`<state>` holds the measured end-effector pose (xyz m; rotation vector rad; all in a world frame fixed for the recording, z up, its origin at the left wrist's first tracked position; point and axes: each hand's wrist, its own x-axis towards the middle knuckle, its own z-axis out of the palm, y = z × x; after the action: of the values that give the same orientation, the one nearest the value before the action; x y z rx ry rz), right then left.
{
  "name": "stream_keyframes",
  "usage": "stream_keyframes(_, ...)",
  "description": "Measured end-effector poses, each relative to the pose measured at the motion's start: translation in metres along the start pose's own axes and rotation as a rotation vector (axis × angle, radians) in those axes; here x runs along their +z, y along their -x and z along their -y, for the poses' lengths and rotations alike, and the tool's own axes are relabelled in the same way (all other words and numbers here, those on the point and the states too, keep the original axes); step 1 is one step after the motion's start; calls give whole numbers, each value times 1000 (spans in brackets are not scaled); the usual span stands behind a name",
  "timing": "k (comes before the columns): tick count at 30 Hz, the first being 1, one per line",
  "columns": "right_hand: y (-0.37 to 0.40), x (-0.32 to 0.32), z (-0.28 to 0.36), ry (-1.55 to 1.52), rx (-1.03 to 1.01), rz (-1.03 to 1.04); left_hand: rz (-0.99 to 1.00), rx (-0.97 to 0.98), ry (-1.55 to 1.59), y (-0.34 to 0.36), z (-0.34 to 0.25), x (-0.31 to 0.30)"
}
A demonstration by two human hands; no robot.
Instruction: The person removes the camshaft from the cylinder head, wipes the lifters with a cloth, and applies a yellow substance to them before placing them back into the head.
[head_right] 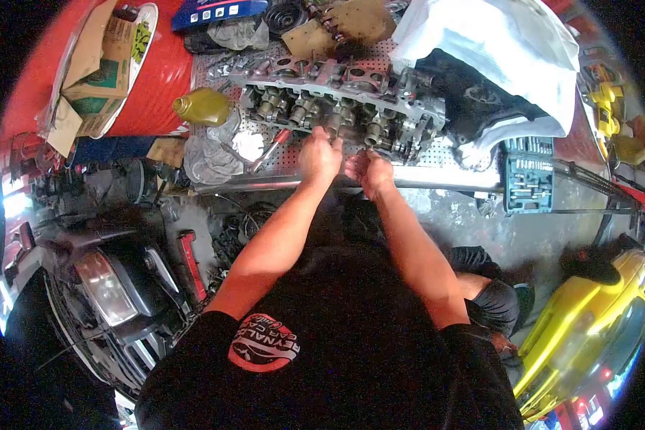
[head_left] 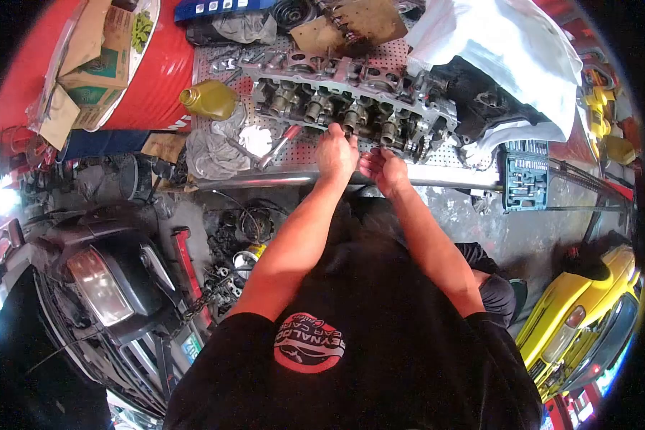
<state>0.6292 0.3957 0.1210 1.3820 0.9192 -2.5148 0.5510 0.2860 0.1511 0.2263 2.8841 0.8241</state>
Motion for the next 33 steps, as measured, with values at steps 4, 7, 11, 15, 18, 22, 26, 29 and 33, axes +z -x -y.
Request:
stream_keyframes(4,-12,-9,-6,107,-69,-65,53,37,-10,-4,4,3)
stream_keyframes(7,-12,-7,-6,109,-77,-115,147,-26,-57,-6,1,0)
stream_keyframes(11,-1,-2,-5,47,-45,-135,1,45,-51,0,-1,0)
stream_keyframes(15,8,6,-6,341,-331,-360,-32,72,-28,-7,10,15)
stream_keyframes(18,16,11,-7,990,-954,-593,133,-20,-78,-7,4,4)
stream_keyframes(22,10,15,1,1023,-721,-615,43,-18,-40,-5,-1,-3)
stream_keyframes(26,8,10,-4,1038,-795,-642,43,4,-64,-5,1,1)
stream_keyframes(29,15,20,1,989,-753,-644,102,-25,-78,-6,1,1)
stream_keyframes(33,25,25,10,1071,-692,-663,-10,30,-52,-2,0,3)
